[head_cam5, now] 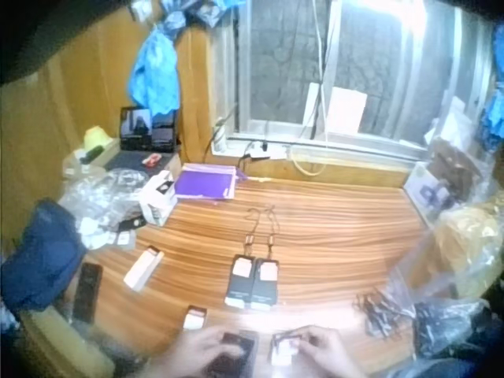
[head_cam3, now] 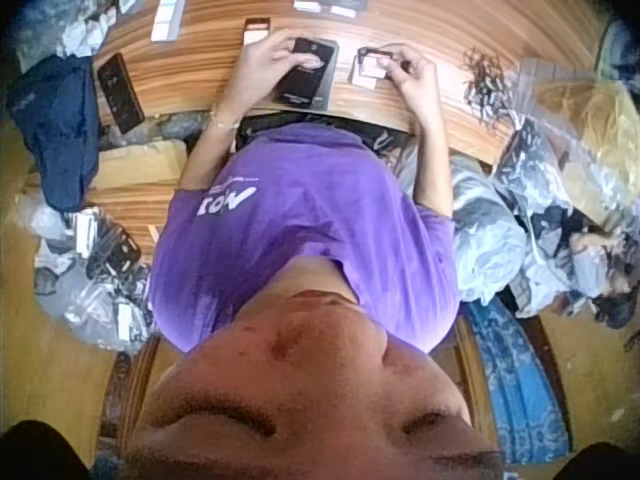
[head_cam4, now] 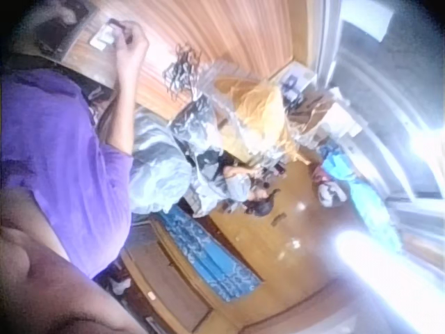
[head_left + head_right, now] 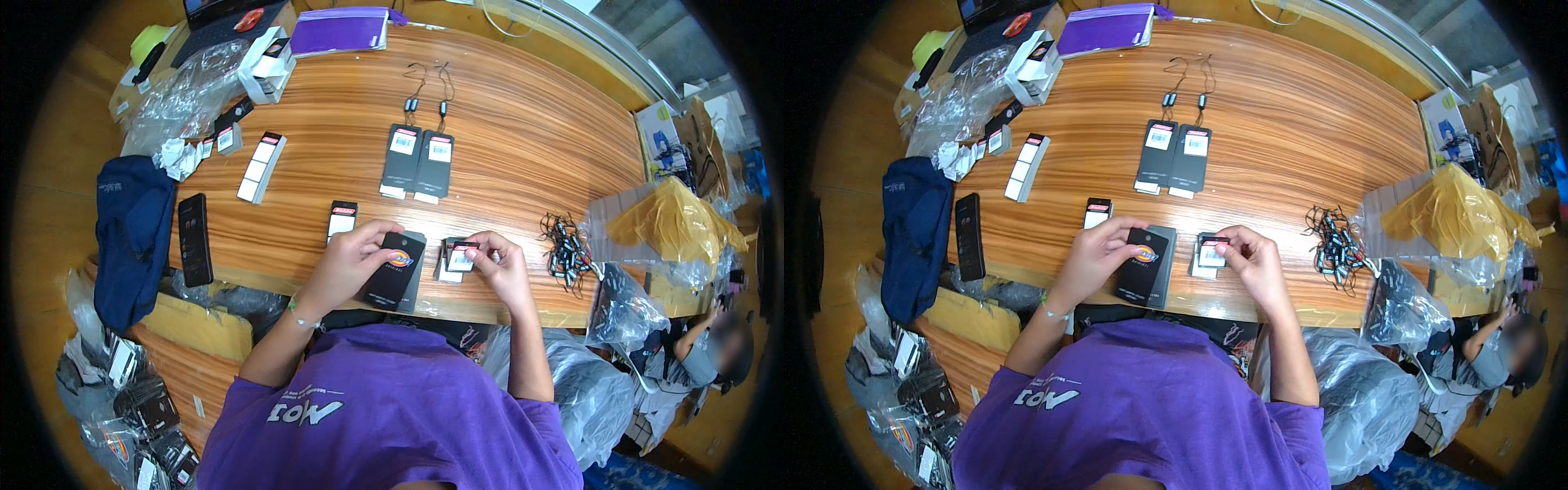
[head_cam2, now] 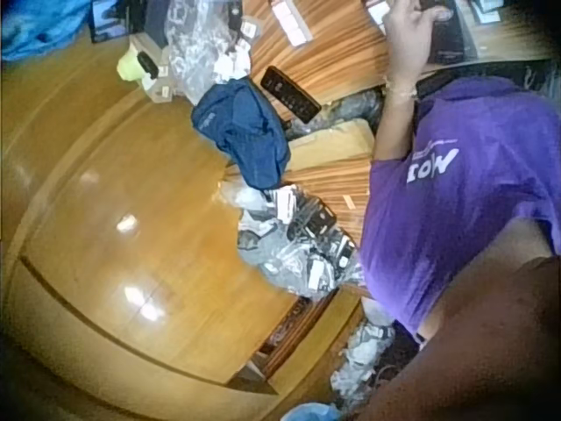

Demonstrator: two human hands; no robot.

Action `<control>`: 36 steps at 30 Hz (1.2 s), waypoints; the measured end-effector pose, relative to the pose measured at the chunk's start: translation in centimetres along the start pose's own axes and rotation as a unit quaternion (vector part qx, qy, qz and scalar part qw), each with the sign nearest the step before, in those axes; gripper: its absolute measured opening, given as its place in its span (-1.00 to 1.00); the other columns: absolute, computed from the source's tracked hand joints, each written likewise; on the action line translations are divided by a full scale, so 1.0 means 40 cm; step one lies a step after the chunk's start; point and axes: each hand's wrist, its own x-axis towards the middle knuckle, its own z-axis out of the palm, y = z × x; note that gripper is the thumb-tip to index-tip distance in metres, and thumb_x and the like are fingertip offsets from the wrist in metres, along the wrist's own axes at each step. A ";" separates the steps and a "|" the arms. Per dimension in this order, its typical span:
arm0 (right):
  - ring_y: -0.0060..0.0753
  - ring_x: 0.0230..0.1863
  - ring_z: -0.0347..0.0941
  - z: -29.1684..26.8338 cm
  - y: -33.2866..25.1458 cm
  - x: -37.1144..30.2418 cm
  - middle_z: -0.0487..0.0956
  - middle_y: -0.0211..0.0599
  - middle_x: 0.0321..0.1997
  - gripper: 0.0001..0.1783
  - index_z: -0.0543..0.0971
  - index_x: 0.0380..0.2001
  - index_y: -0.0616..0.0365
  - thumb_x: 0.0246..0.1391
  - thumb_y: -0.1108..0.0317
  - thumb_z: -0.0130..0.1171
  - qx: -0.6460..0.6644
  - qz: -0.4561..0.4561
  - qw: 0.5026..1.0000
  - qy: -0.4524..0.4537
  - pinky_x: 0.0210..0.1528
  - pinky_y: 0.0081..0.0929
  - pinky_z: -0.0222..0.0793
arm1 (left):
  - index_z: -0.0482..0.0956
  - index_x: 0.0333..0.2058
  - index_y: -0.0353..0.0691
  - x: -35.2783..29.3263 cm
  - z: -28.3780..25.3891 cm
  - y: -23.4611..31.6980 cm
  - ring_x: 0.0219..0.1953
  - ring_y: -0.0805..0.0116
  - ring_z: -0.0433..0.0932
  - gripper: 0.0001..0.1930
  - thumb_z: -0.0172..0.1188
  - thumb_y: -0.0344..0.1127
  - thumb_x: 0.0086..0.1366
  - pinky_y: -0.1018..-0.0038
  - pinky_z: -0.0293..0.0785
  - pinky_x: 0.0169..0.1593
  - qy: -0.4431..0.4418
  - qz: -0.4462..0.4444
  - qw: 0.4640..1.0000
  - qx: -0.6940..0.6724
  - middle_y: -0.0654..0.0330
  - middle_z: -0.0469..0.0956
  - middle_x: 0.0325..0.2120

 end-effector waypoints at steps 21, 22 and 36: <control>-0.10 -0.40 0.49 -0.404 0.058 -0.008 0.54 -0.07 -0.46 -0.91 0.56 -0.48 0.20 -0.14 0.46 0.14 -0.458 0.031 0.842 0.283 -0.34 -0.32 0.37 | 0.35 -0.18 -0.32 0.029 0.070 0.010 -0.31 0.51 0.52 -0.71 0.13 -0.64 0.10 0.65 0.43 -0.21 0.049 0.092 0.987 -0.126 0.15 0.53 -0.39; -0.07 -0.37 0.49 -0.400 0.060 -0.009 0.55 -0.08 -0.46 -0.90 0.57 -0.48 0.15 -0.16 0.42 0.16 -0.444 0.061 0.849 0.280 -0.32 -0.26 0.37 | 0.34 -0.19 -0.31 0.031 0.074 0.011 -0.32 0.51 0.52 -0.71 0.13 -0.63 0.10 0.65 0.43 -0.22 0.041 0.088 0.987 -0.130 0.16 0.53 -0.41; -0.07 -0.44 0.42 -0.407 0.043 -0.025 0.49 -0.06 -0.45 -0.88 0.53 -0.47 0.28 -0.13 0.45 0.16 -0.393 -0.021 0.851 0.347 -0.33 -0.29 0.34 | 0.37 -0.21 -0.32 0.041 0.092 0.043 -0.26 0.46 0.54 -0.75 0.14 -0.61 0.11 0.63 0.45 -0.16 -0.023 0.069 0.989 -0.133 0.11 0.55 -0.38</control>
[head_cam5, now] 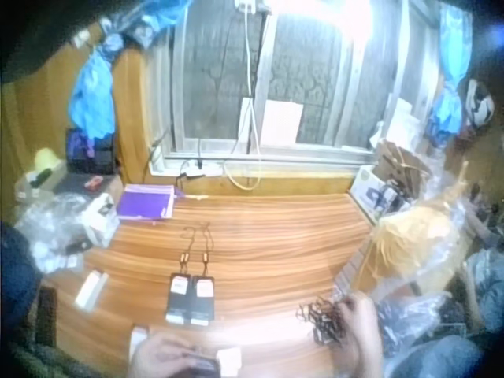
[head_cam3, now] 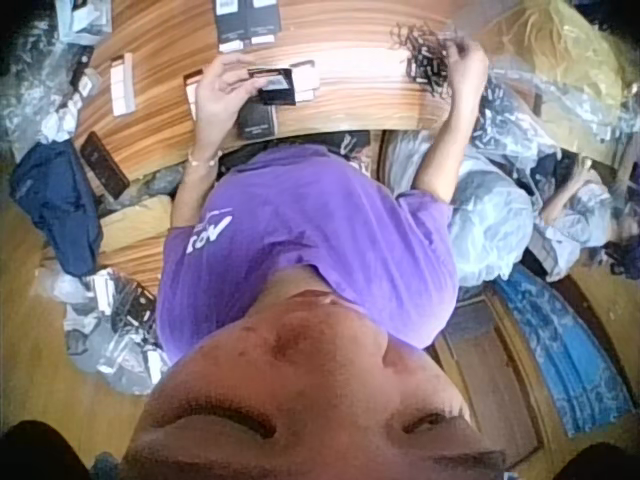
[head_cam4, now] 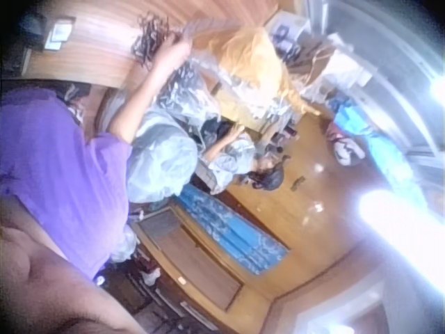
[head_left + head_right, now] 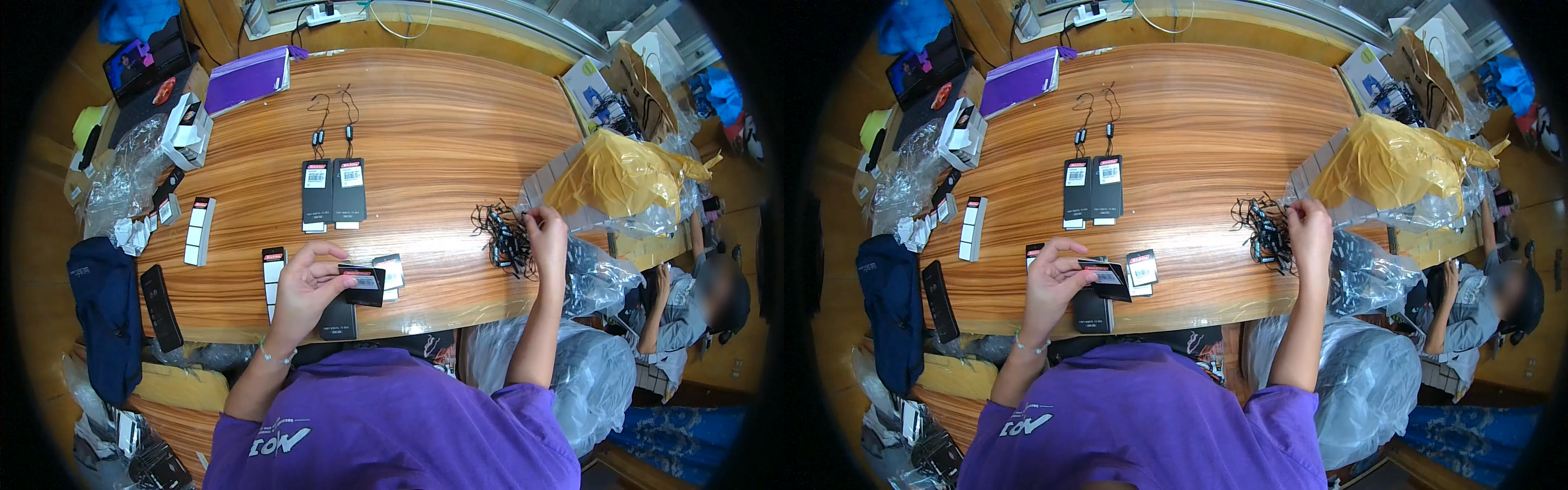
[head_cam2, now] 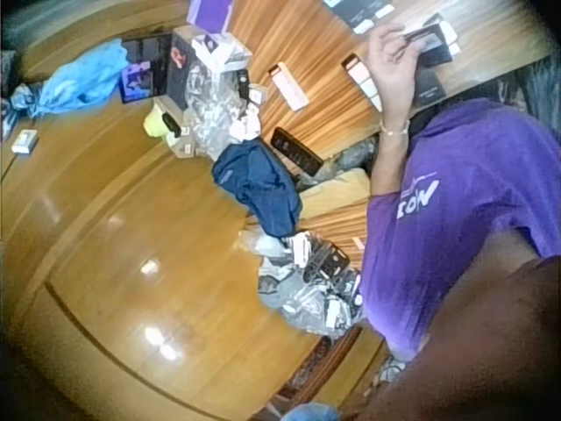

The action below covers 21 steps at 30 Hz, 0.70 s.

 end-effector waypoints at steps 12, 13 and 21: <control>-0.49 -0.37 0.40 -0.024 -0.172 -0.039 0.51 -0.21 -0.43 -0.92 0.38 -0.35 0.18 0.03 0.52 0.01 0.677 0.047 0.732 -0.055 -0.22 -0.57 0.28 | 0.49 -0.27 -0.37 0.158 0.152 0.011 -0.20 0.46 0.52 -0.82 0.18 -0.52 0.10 0.55 0.44 -0.08 -0.188 0.028 0.981 0.046 0.15 0.55 -0.29; -0.47 -0.36 0.42 -0.002 -0.208 -0.056 0.53 -0.17 -0.42 -0.85 0.37 -0.28 0.18 0.03 0.52 0.02 0.719 0.047 0.690 -0.070 -0.19 -0.54 0.31 | 0.49 -0.25 -0.38 0.168 0.164 -0.002 -0.20 0.47 0.51 -0.79 0.18 -0.49 0.11 0.54 0.42 -0.07 -0.202 0.045 0.978 0.036 0.15 0.55 -0.29; -0.52 -0.38 0.47 0.072 -0.325 -0.110 0.56 -0.15 -0.34 -0.74 0.37 -0.15 0.21 0.05 0.51 0.01 0.717 0.114 0.672 -0.149 -0.31 -0.67 0.38 | 0.51 -0.29 -0.33 0.189 0.157 -0.039 -0.25 0.54 0.50 -0.84 0.18 -0.51 0.12 0.61 0.41 -0.16 -0.206 0.008 0.978 -0.015 0.25 0.55 -0.35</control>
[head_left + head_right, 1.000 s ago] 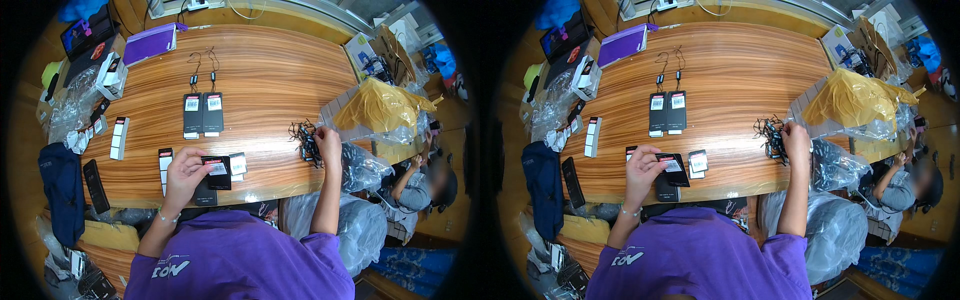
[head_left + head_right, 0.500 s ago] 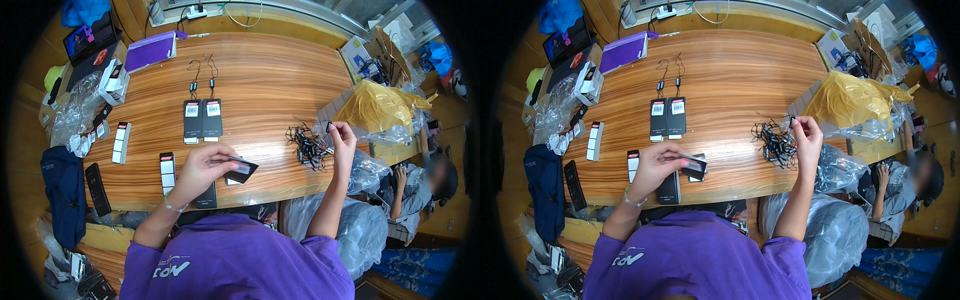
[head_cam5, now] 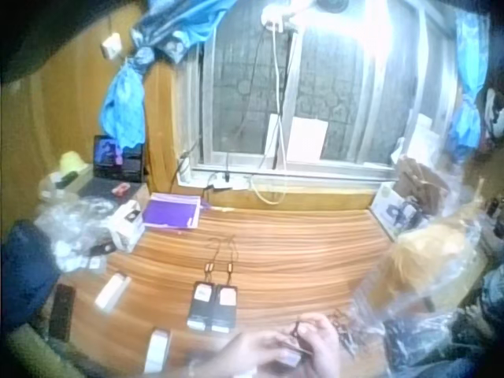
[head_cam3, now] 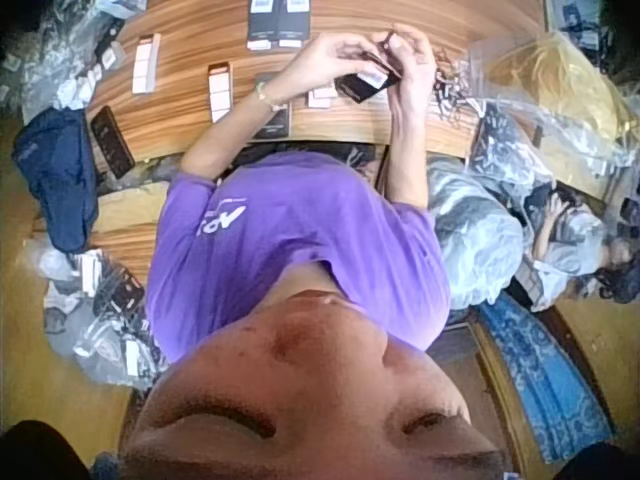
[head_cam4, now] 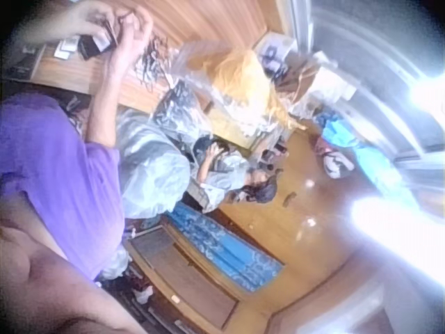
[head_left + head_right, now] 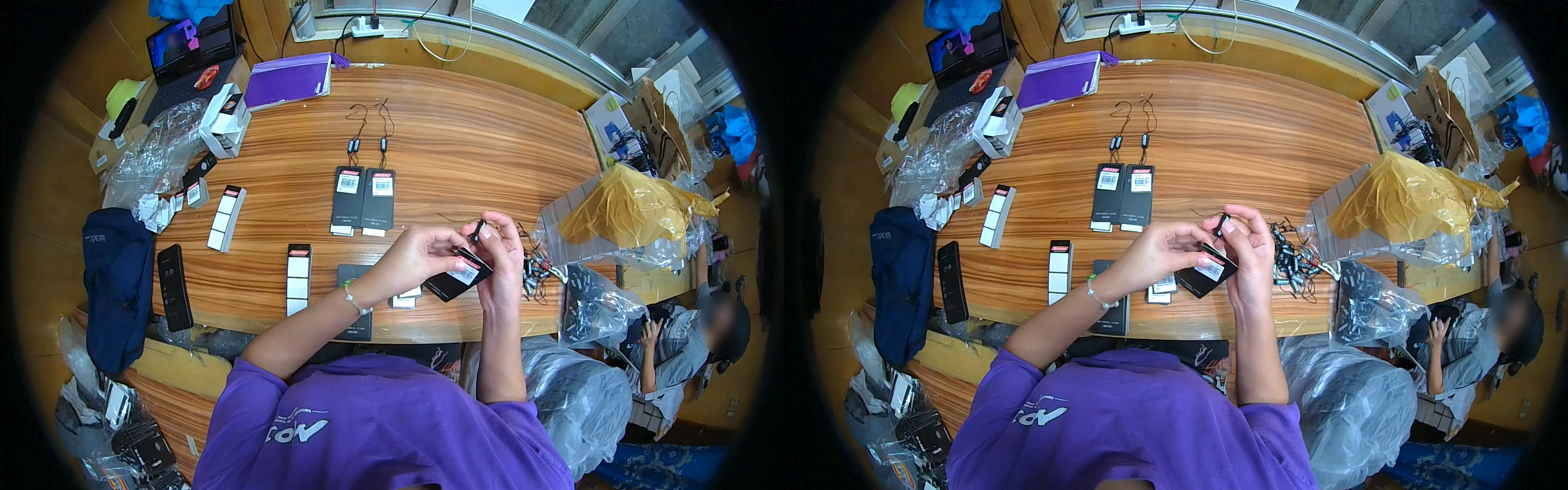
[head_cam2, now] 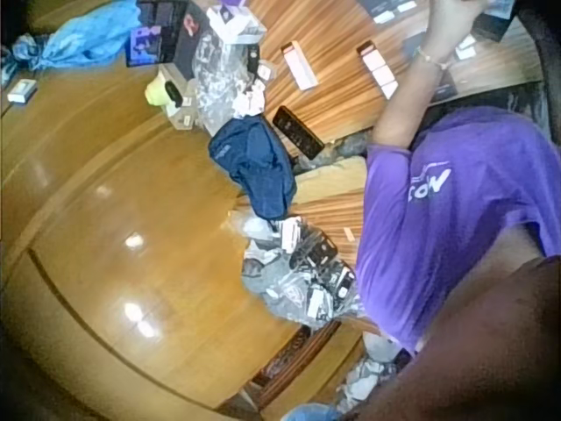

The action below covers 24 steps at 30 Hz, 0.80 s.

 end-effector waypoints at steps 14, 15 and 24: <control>-0.45 -0.20 0.42 -0.027 -0.078 0.117 0.52 -0.29 -0.26 -0.82 0.41 -0.23 0.07 0.05 0.51 0.06 0.155 -0.073 0.985 0.030 -0.06 -0.40 0.32 | 0.51 -0.29 -0.42 -0.056 -0.016 -0.002 -0.35 0.53 0.53 -0.80 0.20 -0.49 0.09 0.62 0.44 -0.24 0.050 -0.007 0.995 0.088 0.13 0.59 -0.44; -0.45 -0.20 0.42 -0.026 -0.087 0.119 0.52 -0.29 -0.26 -0.80 0.41 -0.20 0.08 0.07 0.51 0.04 0.222 -0.031 0.975 0.013 -0.07 -0.40 0.33 | 0.51 -0.29 -0.42 -0.059 -0.018 -0.003 -0.34 0.53 0.54 -0.81 0.20 -0.50 0.09 0.62 0.45 -0.24 0.063 -0.003 0.994 0.091 0.13 0.59 -0.43; -0.59 -0.38 0.30 0.009 -0.064 0.072 0.46 -0.34 -0.38 -0.91 0.44 -0.29 0.19 0.10 0.48 0.02 0.123 -0.068 0.990 -0.031 -0.36 -0.65 0.24 | 0.47 -0.27 -0.37 -0.056 -0.069 0.070 -0.23 0.44 0.54 -0.81 0.16 -0.59 0.09 0.59 0.49 -0.13 0.229 0.128 0.958 0.119 0.13 0.53 -0.25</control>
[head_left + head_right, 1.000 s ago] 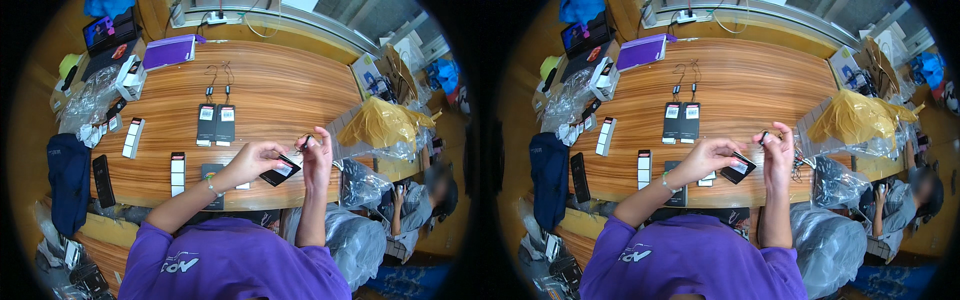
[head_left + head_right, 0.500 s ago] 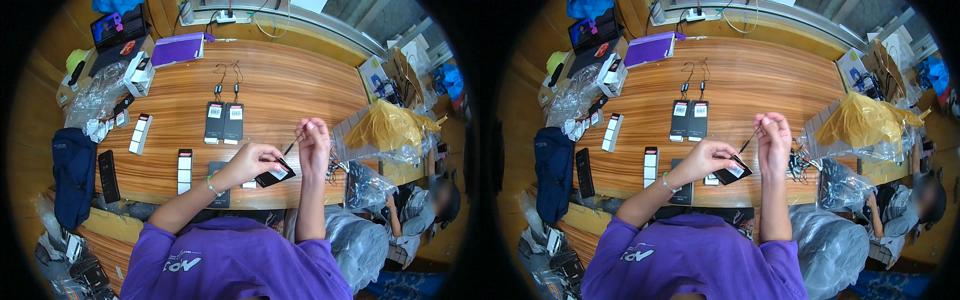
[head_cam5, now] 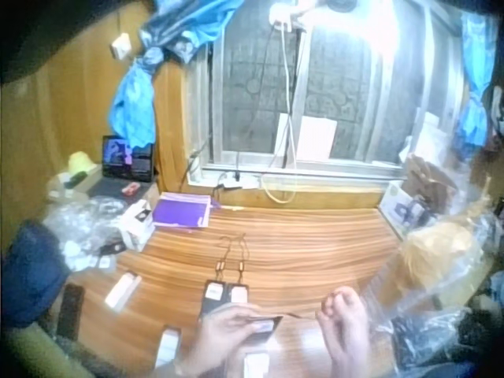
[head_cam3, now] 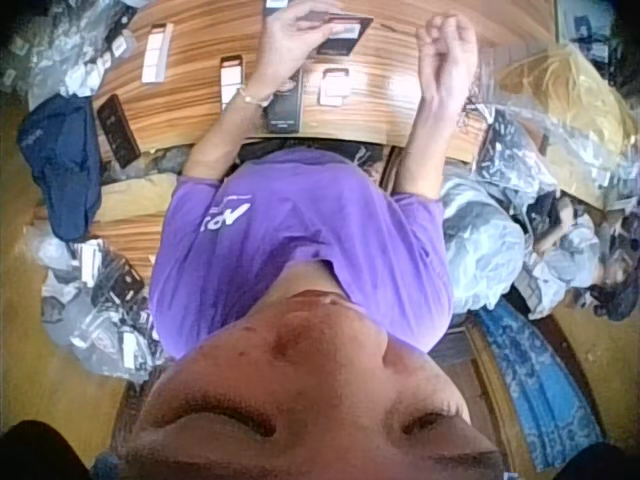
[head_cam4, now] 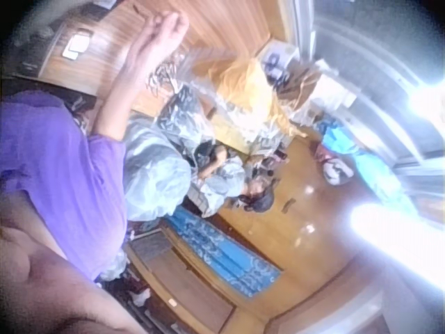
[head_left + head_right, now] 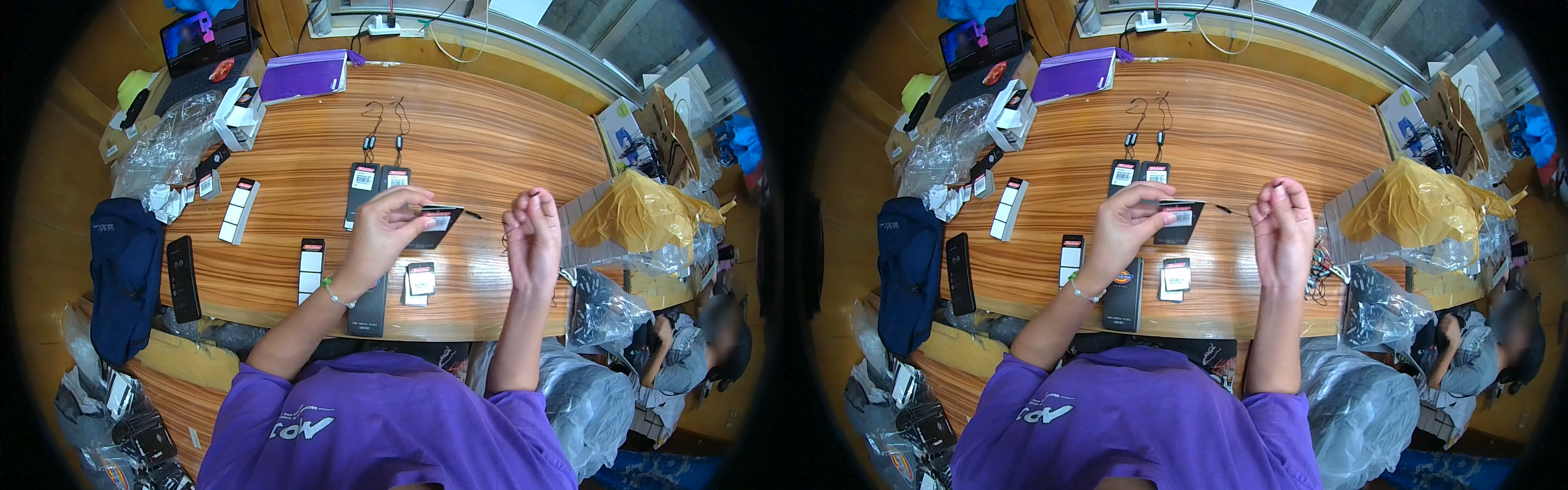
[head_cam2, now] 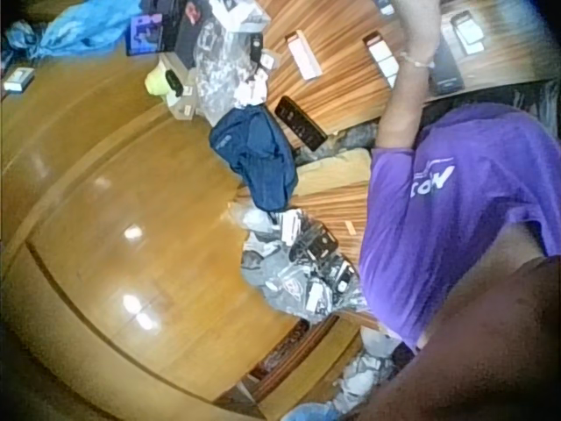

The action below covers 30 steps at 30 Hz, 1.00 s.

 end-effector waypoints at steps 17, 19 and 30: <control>-0.63 -0.62 0.26 0.114 0.111 -0.061 0.43 -0.35 -0.62 -0.93 0.49 -0.55 0.31 -0.10 0.54 0.17 -0.538 -0.174 0.823 -0.054 -0.57 -0.66 0.18 | 0.47 -0.33 -0.37 -0.001 -0.003 0.033 -0.35 0.51 0.56 -0.86 0.17 -0.60 0.09 0.66 0.50 -0.27 0.024 -0.010 0.999 0.022 0.14 0.57 -0.42; -0.62 -0.62 0.27 0.115 0.113 -0.060 0.44 -0.34 -0.61 -0.93 0.49 -0.55 0.32 -0.09 0.54 0.17 -0.537 -0.180 0.822 -0.053 -0.57 -0.64 0.19 | 0.47 -0.33 -0.37 -0.003 -0.002 0.040 -0.35 0.51 0.56 -0.85 0.17 -0.60 0.08 0.66 0.50 -0.27 0.023 -0.015 1.000 0.011 0.14 0.57 -0.42; -0.74 -0.58 0.27 0.101 0.153 -0.063 0.48 -0.39 -0.59 -0.93 0.49 -0.55 0.31 -0.06 0.54 0.15 -0.327 -0.064 0.943 0.007 -0.56 -0.72 0.18 | 0.51 -0.38 -0.36 -0.009 -0.001 0.042 -0.38 0.51 0.57 -0.90 0.20 -0.55 0.08 0.66 0.52 -0.30 0.020 0.018 0.997 0.073 0.15 0.58 -0.43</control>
